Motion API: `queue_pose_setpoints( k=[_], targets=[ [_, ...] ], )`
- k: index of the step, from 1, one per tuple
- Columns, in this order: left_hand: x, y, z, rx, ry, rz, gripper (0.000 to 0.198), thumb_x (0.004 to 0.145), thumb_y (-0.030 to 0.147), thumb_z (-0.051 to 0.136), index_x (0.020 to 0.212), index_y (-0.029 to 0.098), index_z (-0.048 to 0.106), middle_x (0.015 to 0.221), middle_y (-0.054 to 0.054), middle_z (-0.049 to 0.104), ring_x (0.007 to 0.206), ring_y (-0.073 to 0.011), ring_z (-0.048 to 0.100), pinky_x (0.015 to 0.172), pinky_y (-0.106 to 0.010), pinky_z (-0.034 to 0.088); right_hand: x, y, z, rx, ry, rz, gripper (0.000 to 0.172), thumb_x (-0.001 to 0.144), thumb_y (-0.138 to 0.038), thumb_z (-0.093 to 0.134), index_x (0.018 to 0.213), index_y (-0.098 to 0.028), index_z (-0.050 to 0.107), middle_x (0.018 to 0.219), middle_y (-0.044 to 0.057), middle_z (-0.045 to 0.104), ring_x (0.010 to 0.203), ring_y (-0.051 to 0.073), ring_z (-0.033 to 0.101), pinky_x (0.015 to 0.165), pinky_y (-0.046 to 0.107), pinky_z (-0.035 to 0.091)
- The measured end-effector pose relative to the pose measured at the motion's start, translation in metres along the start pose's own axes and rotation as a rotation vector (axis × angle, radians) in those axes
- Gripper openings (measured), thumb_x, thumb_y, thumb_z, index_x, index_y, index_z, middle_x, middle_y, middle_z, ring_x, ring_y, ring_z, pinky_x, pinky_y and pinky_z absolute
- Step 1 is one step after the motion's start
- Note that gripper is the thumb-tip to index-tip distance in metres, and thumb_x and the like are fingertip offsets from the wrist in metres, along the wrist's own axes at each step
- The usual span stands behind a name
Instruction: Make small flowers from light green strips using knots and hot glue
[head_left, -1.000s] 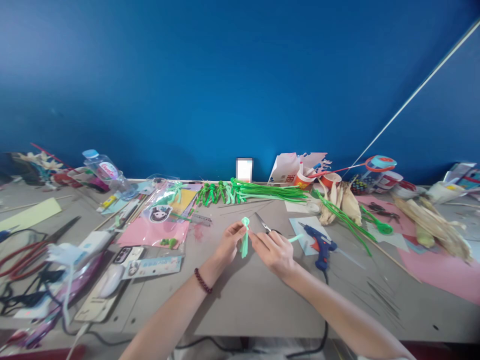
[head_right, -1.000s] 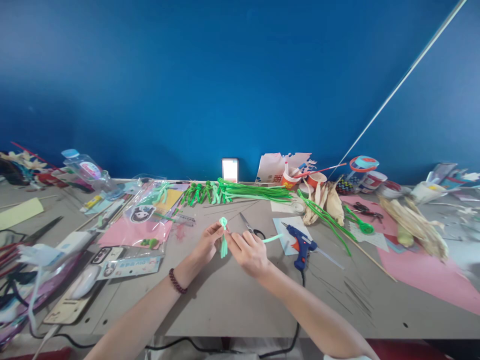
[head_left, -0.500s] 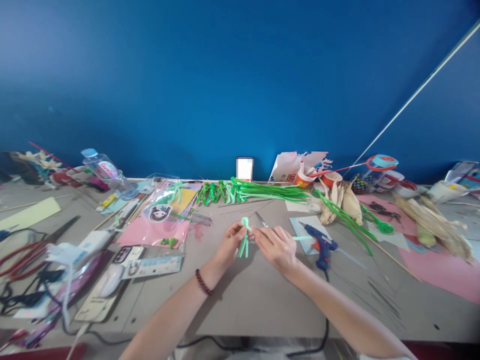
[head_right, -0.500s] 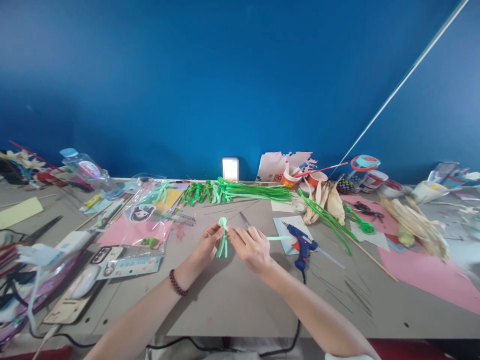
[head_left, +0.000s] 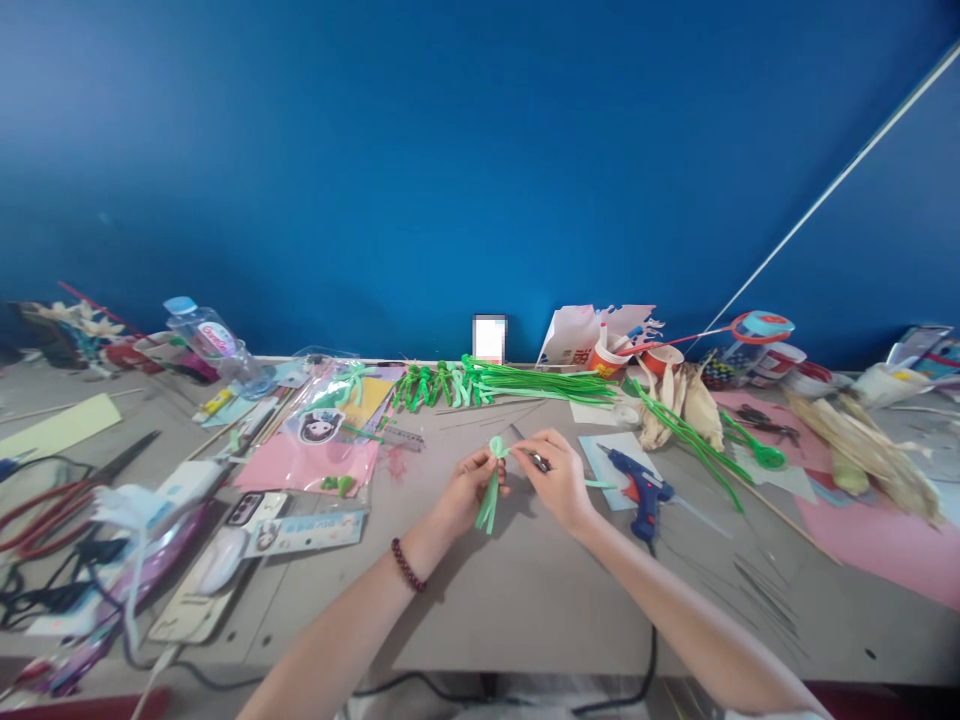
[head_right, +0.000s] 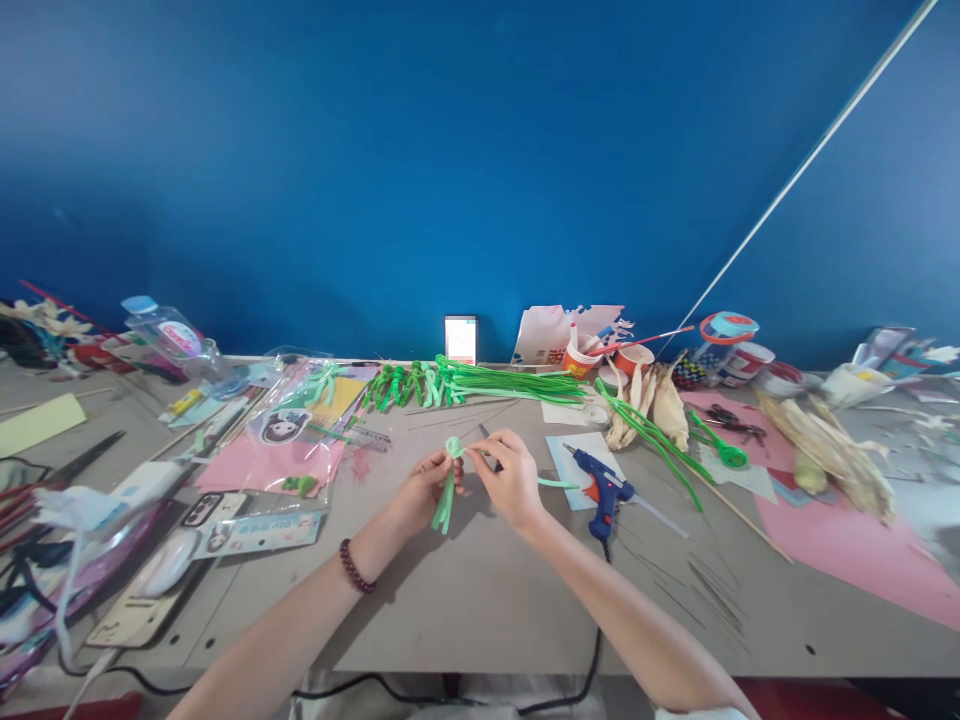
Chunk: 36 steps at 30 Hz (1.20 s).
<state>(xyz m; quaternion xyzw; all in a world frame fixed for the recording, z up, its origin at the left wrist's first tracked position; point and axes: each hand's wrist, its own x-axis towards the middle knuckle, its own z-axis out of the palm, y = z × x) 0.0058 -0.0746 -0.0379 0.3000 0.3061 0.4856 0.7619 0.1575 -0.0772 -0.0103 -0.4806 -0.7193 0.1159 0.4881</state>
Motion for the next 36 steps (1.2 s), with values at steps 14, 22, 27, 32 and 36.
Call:
queue_pose_setpoints(
  k=[14, 22, 27, 32, 36],
  targets=[
    [-0.003, 0.005, 0.004, -0.081, -0.092, -0.13, 0.025, 0.069, 0.033, 0.073, 0.077, 0.011, 0.064, 0.064, -0.002, 0.055, 0.054, -0.0104, 0.053, 0.058, -0.026, 0.049, 0.005, 0.001, 0.002, 0.42, -0.18, 0.466, 0.017, 0.075, -0.033, 0.061, 0.075, -0.018, 0.069, 0.069, 0.003, 0.069, 0.063, 0.016, 0.061, 0.059, 0.027, 0.047],
    [-0.001, 0.001, 0.006, 0.227, 0.152, 0.168, 0.032, 0.064, 0.04, 0.077, 0.075, 0.014, 0.063, 0.059, -0.001, 0.06, 0.051, -0.0113, 0.056, 0.053, -0.023, 0.044, -0.001, -0.003, 0.002, 0.228, -0.067, 0.275, 0.018, 0.078, -0.033, 0.06, 0.074, -0.018, 0.069, 0.073, 0.005, 0.07, 0.068, 0.018, 0.063, 0.062, 0.029, 0.048],
    [0.0, 0.0, 0.006, 0.254, 0.147, 0.206, 0.03, 0.064, 0.04, 0.077, 0.073, 0.013, 0.065, 0.058, -0.001, 0.06, 0.05, -0.0092, 0.053, 0.052, -0.021, 0.042, -0.003, -0.004, 0.003, 0.202, -0.07, 0.204, 0.016, 0.08, -0.029, 0.058, 0.075, -0.018, 0.069, 0.071, 0.004, 0.068, 0.066, 0.017, 0.061, 0.061, 0.028, 0.046],
    [0.0, -0.003, 0.006, 0.18, 0.123, 0.179, 0.034, 0.063, 0.043, 0.077, 0.073, 0.014, 0.064, 0.059, 0.0, 0.059, 0.052, -0.0092, 0.054, 0.055, -0.022, 0.045, -0.005, -0.004, 0.007, 0.192, -0.048, 0.194, 0.014, 0.078, -0.028, 0.06, 0.07, -0.018, 0.064, 0.064, 0.001, 0.059, 0.056, 0.013, 0.051, 0.053, 0.025, 0.041],
    [-0.001, -0.005, 0.005, 0.066, 0.097, 0.117, 0.033, 0.063, 0.041, 0.078, 0.073, 0.014, 0.062, 0.059, 0.001, 0.058, 0.052, -0.0083, 0.054, 0.056, -0.02, 0.046, -0.006, -0.001, 0.009, 0.215, -0.078, 0.192, 0.013, 0.079, -0.027, 0.058, 0.07, -0.018, 0.063, 0.066, 0.001, 0.058, 0.058, 0.012, 0.05, 0.054, 0.025, 0.041]
  ],
)
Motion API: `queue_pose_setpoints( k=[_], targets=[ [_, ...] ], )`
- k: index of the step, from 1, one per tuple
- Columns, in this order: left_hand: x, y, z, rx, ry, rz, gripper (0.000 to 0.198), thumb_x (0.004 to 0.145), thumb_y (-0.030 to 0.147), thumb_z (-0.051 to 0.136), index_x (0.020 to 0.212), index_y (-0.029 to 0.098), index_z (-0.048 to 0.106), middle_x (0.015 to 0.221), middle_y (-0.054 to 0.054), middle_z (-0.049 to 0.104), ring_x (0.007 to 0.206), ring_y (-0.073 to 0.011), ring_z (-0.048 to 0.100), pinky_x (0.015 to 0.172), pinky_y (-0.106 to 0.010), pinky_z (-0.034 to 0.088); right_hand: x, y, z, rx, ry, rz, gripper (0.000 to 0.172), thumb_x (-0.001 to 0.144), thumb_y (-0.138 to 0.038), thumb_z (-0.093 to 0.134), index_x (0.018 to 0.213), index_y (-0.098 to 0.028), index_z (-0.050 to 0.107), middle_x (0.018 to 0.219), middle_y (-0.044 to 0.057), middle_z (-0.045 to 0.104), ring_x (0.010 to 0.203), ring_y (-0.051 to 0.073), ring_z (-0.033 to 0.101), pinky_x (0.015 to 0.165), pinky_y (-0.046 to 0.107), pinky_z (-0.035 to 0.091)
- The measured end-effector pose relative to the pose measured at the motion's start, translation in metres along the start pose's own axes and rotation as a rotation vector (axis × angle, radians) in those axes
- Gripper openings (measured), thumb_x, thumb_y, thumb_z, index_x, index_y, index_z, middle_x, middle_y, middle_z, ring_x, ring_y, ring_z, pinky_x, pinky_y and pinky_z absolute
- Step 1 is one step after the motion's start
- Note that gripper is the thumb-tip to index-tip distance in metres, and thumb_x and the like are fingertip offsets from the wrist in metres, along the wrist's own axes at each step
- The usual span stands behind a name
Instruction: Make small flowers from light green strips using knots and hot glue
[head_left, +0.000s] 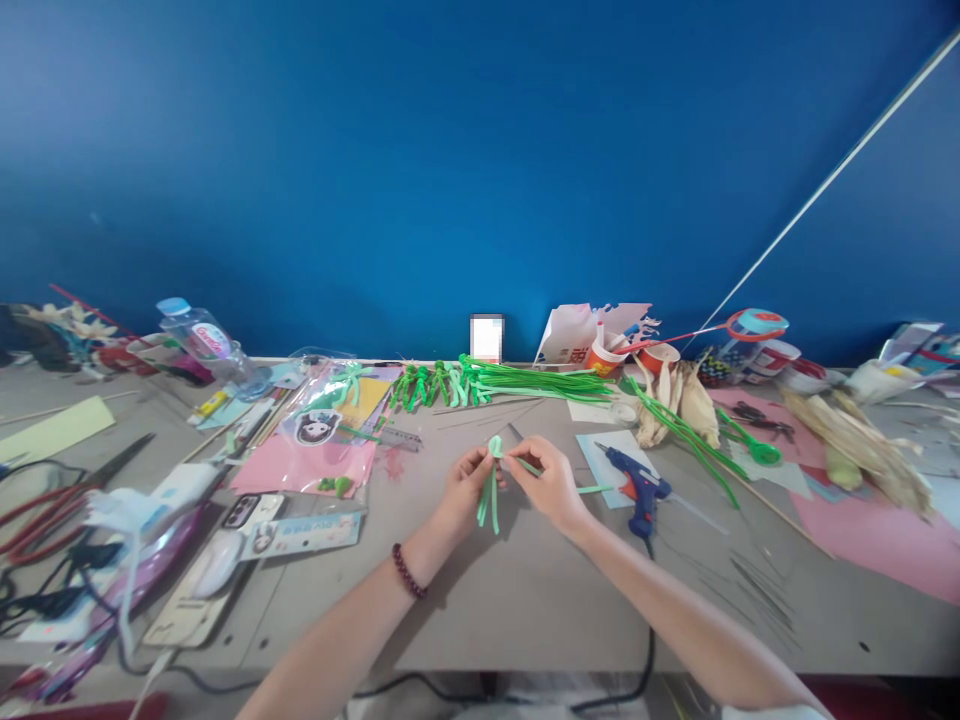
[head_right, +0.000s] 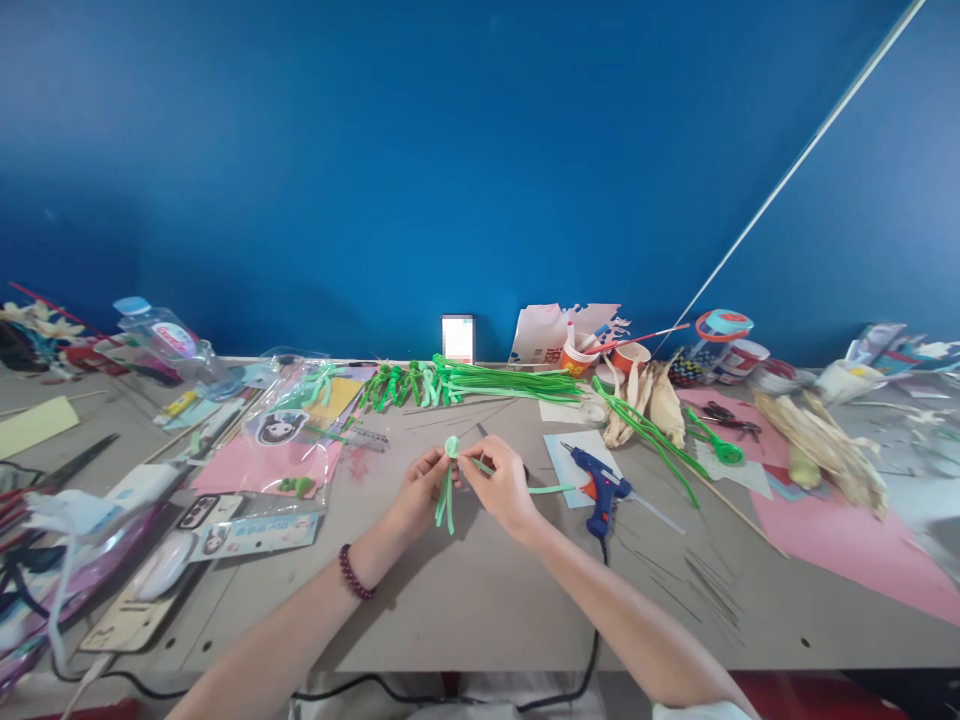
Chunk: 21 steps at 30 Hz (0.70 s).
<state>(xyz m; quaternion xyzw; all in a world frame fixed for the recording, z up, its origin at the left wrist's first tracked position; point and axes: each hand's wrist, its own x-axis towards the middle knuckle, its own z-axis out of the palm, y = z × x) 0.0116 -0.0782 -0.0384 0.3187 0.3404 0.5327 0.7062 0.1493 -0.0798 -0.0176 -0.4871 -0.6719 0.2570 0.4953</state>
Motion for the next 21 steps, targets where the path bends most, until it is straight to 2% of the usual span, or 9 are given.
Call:
queue_pose_setpoints(
  k=[9, 13, 16, 21],
  targets=[
    [-0.0019, 0.002, 0.0005, -0.171, -0.112, -0.148, 0.026, 0.063, 0.029, 0.079, 0.071, 0.011, 0.063, 0.057, 0.002, 0.053, 0.051, -0.0063, 0.049, 0.056, -0.019, 0.048, 0.0049, 0.0012, -0.0011, 0.178, -0.056, 0.152, 0.014, 0.076, -0.03, 0.059, 0.071, -0.017, 0.063, 0.068, 0.002, 0.062, 0.061, 0.013, 0.055, 0.059, 0.026, 0.045],
    [-0.0015, 0.0048, 0.0012, -0.153, -0.084, -0.178, 0.028, 0.062, 0.033, 0.079, 0.071, 0.012, 0.064, 0.058, 0.001, 0.054, 0.052, -0.0078, 0.051, 0.056, -0.022, 0.048, 0.0049, 0.0038, -0.0005, 0.224, -0.064, 0.201, 0.015, 0.075, -0.032, 0.06, 0.073, -0.017, 0.063, 0.069, 0.002, 0.064, 0.064, 0.014, 0.058, 0.062, 0.027, 0.046],
    [-0.0007, 0.005, 0.0011, -0.039, -0.018, -0.115, 0.031, 0.064, 0.04, 0.076, 0.075, 0.013, 0.065, 0.061, -0.001, 0.058, 0.053, -0.01, 0.054, 0.056, -0.024, 0.048, 0.004, 0.003, -0.0014, 0.115, -0.02, 0.168, 0.017, 0.076, -0.032, 0.059, 0.071, -0.017, 0.064, 0.067, 0.001, 0.06, 0.061, 0.013, 0.053, 0.06, 0.026, 0.043],
    [0.0003, 0.0023, 0.001, 0.227, 0.075, 0.119, 0.031, 0.062, 0.041, 0.077, 0.072, 0.014, 0.064, 0.059, 0.002, 0.058, 0.052, -0.009, 0.054, 0.055, -0.022, 0.042, 0.0018, -0.0031, -0.0025, 0.016, 0.012, 0.085, 0.018, 0.078, -0.031, 0.059, 0.067, -0.018, 0.064, 0.063, 0.0, 0.055, 0.059, 0.013, 0.047, 0.057, 0.026, 0.039]
  ],
)
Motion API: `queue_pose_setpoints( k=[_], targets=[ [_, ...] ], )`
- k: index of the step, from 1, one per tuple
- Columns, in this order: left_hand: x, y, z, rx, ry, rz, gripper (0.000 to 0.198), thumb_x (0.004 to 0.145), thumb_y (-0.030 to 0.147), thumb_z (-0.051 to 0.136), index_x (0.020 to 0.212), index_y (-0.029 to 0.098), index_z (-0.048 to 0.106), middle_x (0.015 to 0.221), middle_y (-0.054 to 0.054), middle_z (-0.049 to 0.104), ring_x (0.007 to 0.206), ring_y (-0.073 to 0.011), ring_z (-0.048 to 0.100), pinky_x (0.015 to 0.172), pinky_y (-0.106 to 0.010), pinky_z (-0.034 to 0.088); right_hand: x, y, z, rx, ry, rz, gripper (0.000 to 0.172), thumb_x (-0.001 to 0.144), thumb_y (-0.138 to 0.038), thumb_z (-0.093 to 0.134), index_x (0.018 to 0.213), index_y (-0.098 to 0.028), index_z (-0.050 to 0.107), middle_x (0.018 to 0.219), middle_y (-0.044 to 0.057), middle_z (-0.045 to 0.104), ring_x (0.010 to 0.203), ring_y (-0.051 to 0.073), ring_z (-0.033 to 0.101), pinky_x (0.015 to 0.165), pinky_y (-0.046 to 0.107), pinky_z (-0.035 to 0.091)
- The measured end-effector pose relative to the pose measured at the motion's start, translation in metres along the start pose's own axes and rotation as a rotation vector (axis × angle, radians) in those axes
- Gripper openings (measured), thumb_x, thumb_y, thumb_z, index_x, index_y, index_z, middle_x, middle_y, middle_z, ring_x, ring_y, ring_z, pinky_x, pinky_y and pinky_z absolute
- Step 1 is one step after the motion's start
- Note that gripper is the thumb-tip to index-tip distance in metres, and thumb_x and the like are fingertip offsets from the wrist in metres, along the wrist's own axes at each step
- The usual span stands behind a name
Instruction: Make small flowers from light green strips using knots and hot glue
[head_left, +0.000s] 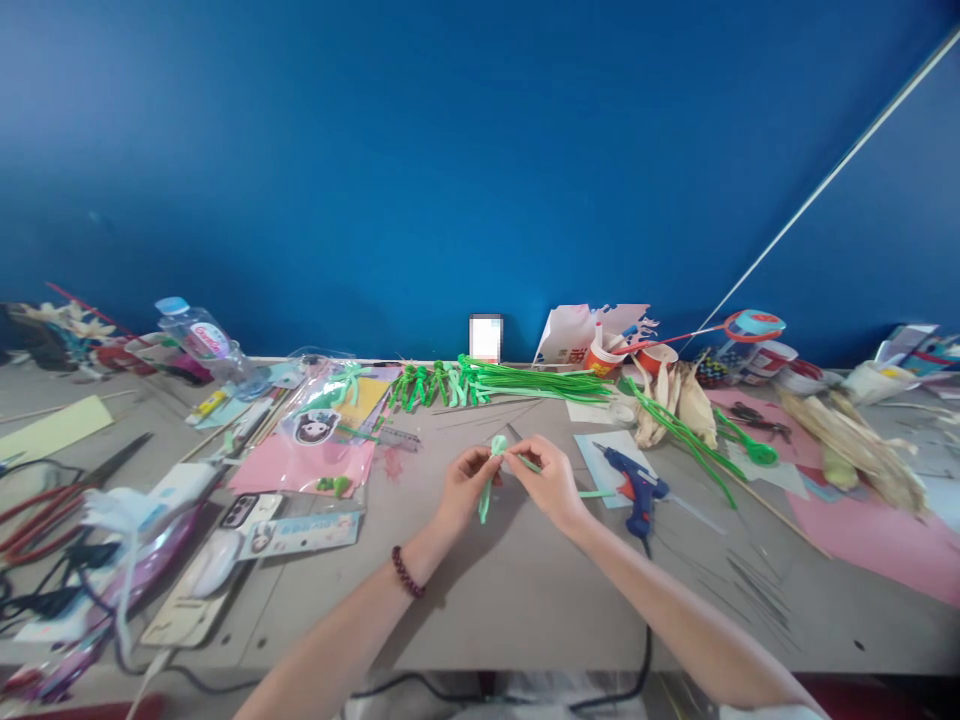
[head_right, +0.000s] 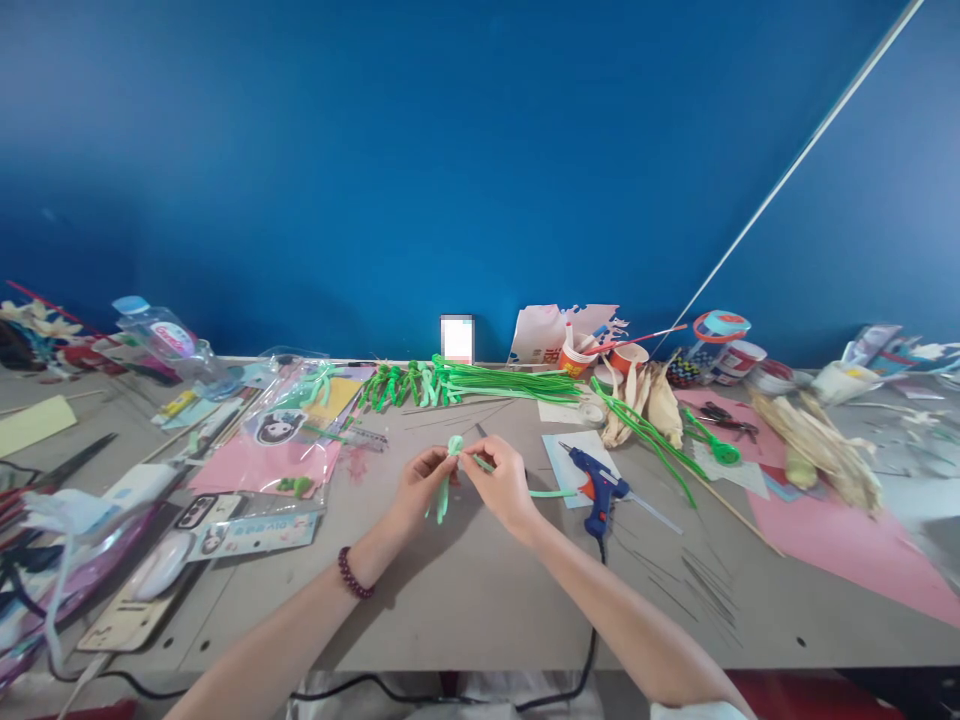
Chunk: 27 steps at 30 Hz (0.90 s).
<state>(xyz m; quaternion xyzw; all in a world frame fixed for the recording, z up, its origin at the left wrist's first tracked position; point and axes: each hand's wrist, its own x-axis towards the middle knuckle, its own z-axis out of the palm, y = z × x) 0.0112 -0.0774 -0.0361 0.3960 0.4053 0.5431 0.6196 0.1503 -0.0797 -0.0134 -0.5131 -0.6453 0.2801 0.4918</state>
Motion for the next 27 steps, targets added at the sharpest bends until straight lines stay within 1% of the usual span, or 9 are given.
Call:
queue_pose_setpoints(
  k=[3, 7, 12, 16, 20, 22, 24, 27],
  targets=[
    [0.0, -0.0013, -0.0002, 0.033, 0.0, 0.044, 0.033, 0.064, 0.045, 0.074, 0.073, 0.014, 0.065, 0.058, 0.001, 0.058, 0.052, -0.0095, 0.053, 0.055, -0.022, 0.042, -0.0014, -0.0005, 0.0008, -0.009, -0.019, -0.032, 0.015, 0.079, -0.03, 0.058, 0.07, -0.019, 0.064, 0.065, 0.0, 0.056, 0.061, 0.013, 0.048, 0.059, 0.026, 0.039],
    [-0.0011, -0.0008, -0.0002, 0.001, -0.03, 0.03, 0.035, 0.064, 0.047, 0.074, 0.068, 0.014, 0.064, 0.056, 0.001, 0.056, 0.052, -0.0092, 0.051, 0.054, -0.022, 0.043, -0.0026, 0.0017, 0.0029, -0.004, -0.043, -0.03, 0.013, 0.08, -0.028, 0.058, 0.072, -0.019, 0.064, 0.068, 0.001, 0.057, 0.062, 0.014, 0.05, 0.06, 0.026, 0.04],
    [-0.0035, 0.0012, 0.0016, -0.22, -0.098, -0.125, 0.031, 0.063, 0.04, 0.077, 0.069, 0.013, 0.062, 0.058, 0.002, 0.053, 0.05, -0.0076, 0.048, 0.052, -0.022, 0.045, -0.0035, 0.0015, 0.0044, 0.057, -0.079, -0.017, 0.013, 0.081, -0.027, 0.055, 0.08, -0.018, 0.065, 0.074, 0.003, 0.062, 0.064, 0.014, 0.054, 0.062, 0.026, 0.042],
    [-0.005, 0.0026, 0.0022, -0.328, -0.134, -0.213, 0.025, 0.063, 0.031, 0.077, 0.067, 0.012, 0.061, 0.057, 0.002, 0.051, 0.048, -0.006, 0.045, 0.048, -0.019, 0.042, -0.0031, -0.0004, 0.004, 0.063, -0.057, -0.004, 0.014, 0.08, -0.029, 0.056, 0.078, -0.018, 0.064, 0.07, 0.002, 0.06, 0.062, 0.014, 0.052, 0.061, 0.026, 0.042],
    [-0.0049, 0.0049, 0.0013, -0.406, -0.22, -0.287, 0.021, 0.067, 0.029, 0.072, 0.066, 0.012, 0.059, 0.054, 0.003, 0.046, 0.045, -0.0052, 0.04, 0.045, -0.018, 0.038, -0.0026, 0.0015, 0.0044, 0.143, -0.059, 0.095, 0.015, 0.077, -0.031, 0.058, 0.081, -0.017, 0.063, 0.069, 0.002, 0.06, 0.062, 0.014, 0.054, 0.061, 0.027, 0.044],
    [-0.0044, 0.0065, 0.0009, -0.408, -0.253, -0.329, 0.02, 0.07, 0.03, 0.069, 0.068, 0.012, 0.059, 0.054, 0.003, 0.044, 0.044, -0.0054, 0.04, 0.044, -0.019, 0.039, -0.0028, 0.0035, 0.0052, 0.205, -0.08, 0.147, 0.018, 0.076, -0.033, 0.059, 0.084, -0.017, 0.062, 0.07, 0.002, 0.061, 0.062, 0.014, 0.056, 0.061, 0.028, 0.045],
    [-0.0039, 0.0076, 0.0009, -0.373, -0.25, -0.345, 0.022, 0.072, 0.033, 0.067, 0.07, 0.012, 0.06, 0.055, 0.003, 0.046, 0.045, -0.0066, 0.042, 0.045, -0.021, 0.041, -0.003, 0.0053, 0.006, 0.276, -0.106, 0.19, 0.021, 0.077, -0.035, 0.059, 0.086, -0.017, 0.061, 0.069, 0.002, 0.062, 0.061, 0.015, 0.058, 0.059, 0.028, 0.046],
    [-0.0031, 0.0073, 0.0013, -0.259, -0.198, -0.288, 0.029, 0.071, 0.04, 0.068, 0.074, 0.012, 0.062, 0.058, 0.0, 0.051, 0.048, -0.0094, 0.048, 0.048, -0.024, 0.044, -0.003, 0.007, 0.0065, 0.274, -0.091, 0.208, 0.021, 0.077, -0.037, 0.06, 0.085, -0.017, 0.061, 0.068, 0.002, 0.063, 0.06, 0.016, 0.058, 0.057, 0.028, 0.046]
  ],
)
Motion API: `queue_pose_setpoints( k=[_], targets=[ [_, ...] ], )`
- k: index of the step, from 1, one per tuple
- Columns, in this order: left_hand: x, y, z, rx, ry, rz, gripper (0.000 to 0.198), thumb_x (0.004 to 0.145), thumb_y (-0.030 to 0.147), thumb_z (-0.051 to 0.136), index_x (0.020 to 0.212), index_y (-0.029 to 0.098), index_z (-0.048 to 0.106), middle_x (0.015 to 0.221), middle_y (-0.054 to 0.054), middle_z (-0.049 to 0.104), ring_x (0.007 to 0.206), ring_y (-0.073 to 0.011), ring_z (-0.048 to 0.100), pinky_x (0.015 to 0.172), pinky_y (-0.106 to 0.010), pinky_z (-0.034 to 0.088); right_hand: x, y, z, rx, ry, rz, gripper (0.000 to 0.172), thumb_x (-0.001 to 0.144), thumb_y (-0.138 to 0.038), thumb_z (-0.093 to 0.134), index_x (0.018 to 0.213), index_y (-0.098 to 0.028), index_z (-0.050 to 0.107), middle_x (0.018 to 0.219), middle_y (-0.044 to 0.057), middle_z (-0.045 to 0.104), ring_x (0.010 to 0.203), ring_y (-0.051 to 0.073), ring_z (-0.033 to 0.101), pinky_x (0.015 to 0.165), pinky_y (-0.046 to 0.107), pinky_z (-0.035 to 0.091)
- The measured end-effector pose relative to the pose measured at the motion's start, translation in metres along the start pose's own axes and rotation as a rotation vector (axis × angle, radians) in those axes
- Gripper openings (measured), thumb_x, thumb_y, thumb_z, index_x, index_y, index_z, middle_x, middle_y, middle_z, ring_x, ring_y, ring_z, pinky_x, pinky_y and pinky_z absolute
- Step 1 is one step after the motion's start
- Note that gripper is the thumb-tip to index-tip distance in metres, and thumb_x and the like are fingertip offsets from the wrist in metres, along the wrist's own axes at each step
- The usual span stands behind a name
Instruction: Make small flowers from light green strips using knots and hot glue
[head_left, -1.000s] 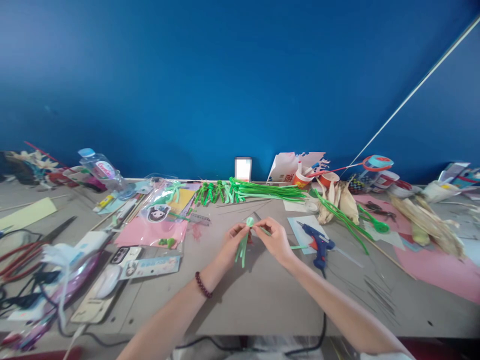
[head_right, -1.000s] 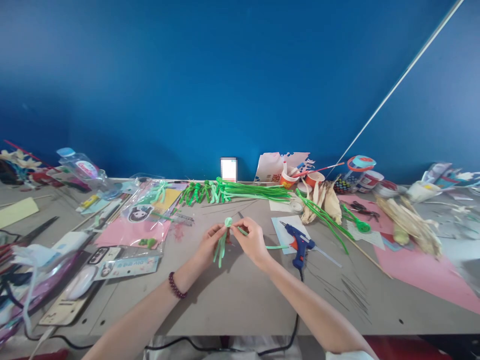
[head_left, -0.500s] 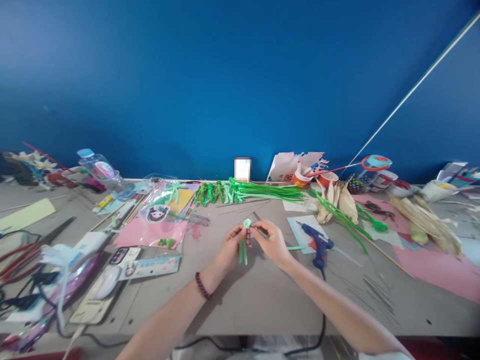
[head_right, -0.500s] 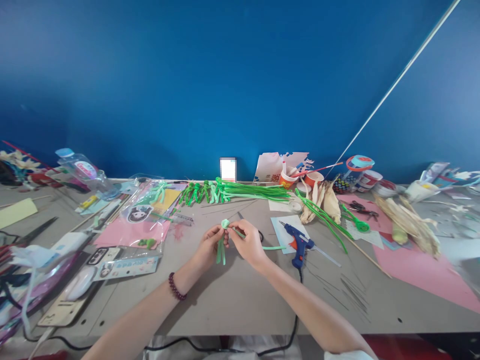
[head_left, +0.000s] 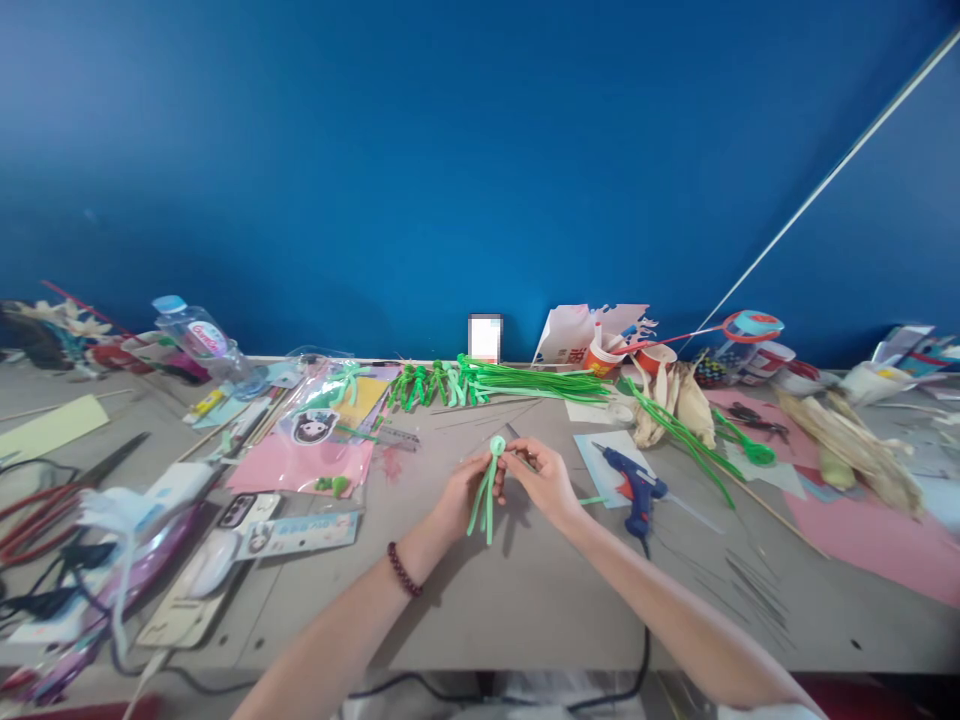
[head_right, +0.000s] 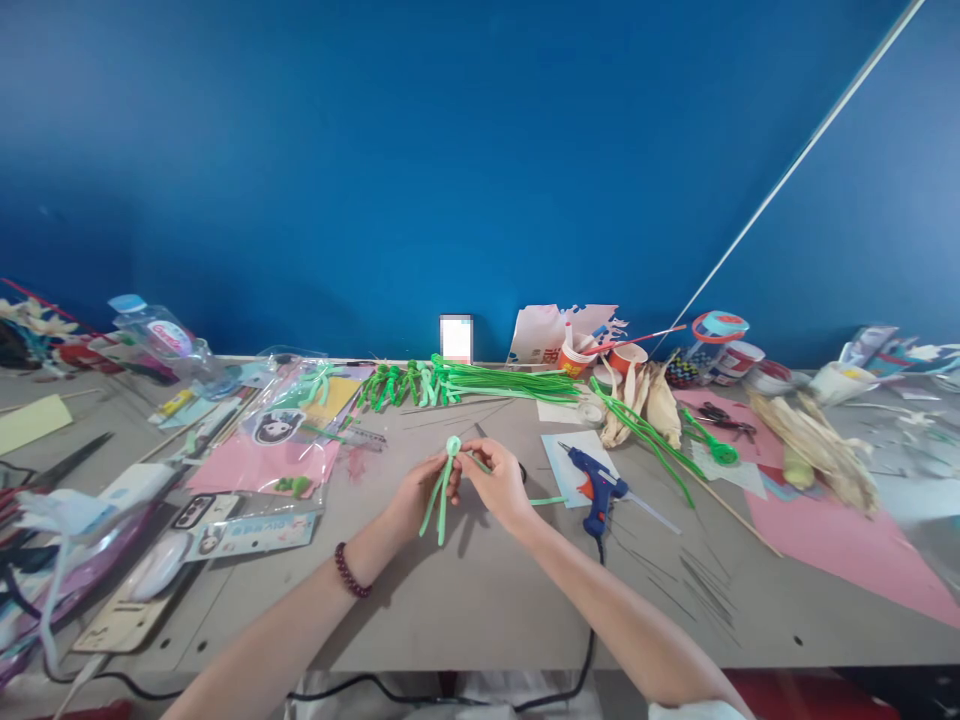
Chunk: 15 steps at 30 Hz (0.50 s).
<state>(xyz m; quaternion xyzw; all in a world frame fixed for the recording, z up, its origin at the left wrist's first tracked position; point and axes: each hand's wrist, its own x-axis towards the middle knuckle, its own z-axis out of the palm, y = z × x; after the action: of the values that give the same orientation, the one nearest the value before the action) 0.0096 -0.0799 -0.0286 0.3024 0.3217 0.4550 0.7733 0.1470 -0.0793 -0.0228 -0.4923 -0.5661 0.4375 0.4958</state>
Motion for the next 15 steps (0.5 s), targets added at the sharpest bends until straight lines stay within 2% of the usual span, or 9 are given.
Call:
queue_pose_setpoints(
  k=[4, 8, 12, 15],
  targets=[
    [0.003, -0.0027, -0.0013, 0.22, 0.121, 0.206, 0.032, 0.065, 0.042, 0.074, 0.075, 0.014, 0.062, 0.063, 0.001, 0.056, 0.05, -0.0093, 0.052, 0.052, -0.024, 0.045, -0.0003, 0.0, -0.0007, -0.168, 0.07, -0.07, 0.02, 0.077, -0.036, 0.059, 0.08, -0.017, 0.064, 0.07, 0.002, 0.063, 0.062, 0.015, 0.055, 0.059, 0.026, 0.044],
    [0.0048, -0.0048, -0.0031, 0.376, 0.185, 0.369, 0.03, 0.066, 0.042, 0.073, 0.074, 0.015, 0.062, 0.067, 0.0, 0.058, 0.051, -0.0086, 0.052, 0.053, -0.024, 0.042, -0.0013, -0.0014, -0.0003, -0.23, 0.09, -0.103, 0.02, 0.078, -0.035, 0.058, 0.079, -0.017, 0.064, 0.068, 0.001, 0.061, 0.06, 0.013, 0.051, 0.058, 0.025, 0.041],
    [0.0029, -0.0038, -0.0024, 0.462, 0.189, 0.381, 0.032, 0.07, 0.046, 0.068, 0.072, 0.015, 0.063, 0.059, 0.001, 0.055, 0.05, -0.0087, 0.05, 0.051, -0.022, 0.039, -0.002, -0.0028, 0.0009, -0.258, 0.09, -0.136, 0.019, 0.078, -0.035, 0.058, 0.078, -0.017, 0.064, 0.066, 0.001, 0.059, 0.058, 0.013, 0.049, 0.057, 0.025, 0.039],
    [0.0004, -0.0017, 0.0002, 0.451, 0.161, 0.322, 0.033, 0.071, 0.048, 0.066, 0.069, 0.015, 0.061, 0.053, 0.003, 0.051, 0.047, -0.0086, 0.047, 0.05, -0.022, 0.039, -0.0018, -0.0025, 0.001, -0.239, 0.077, -0.156, 0.018, 0.079, -0.034, 0.057, 0.08, -0.018, 0.064, 0.07, 0.002, 0.061, 0.061, 0.014, 0.051, 0.06, 0.026, 0.041]
  ],
)
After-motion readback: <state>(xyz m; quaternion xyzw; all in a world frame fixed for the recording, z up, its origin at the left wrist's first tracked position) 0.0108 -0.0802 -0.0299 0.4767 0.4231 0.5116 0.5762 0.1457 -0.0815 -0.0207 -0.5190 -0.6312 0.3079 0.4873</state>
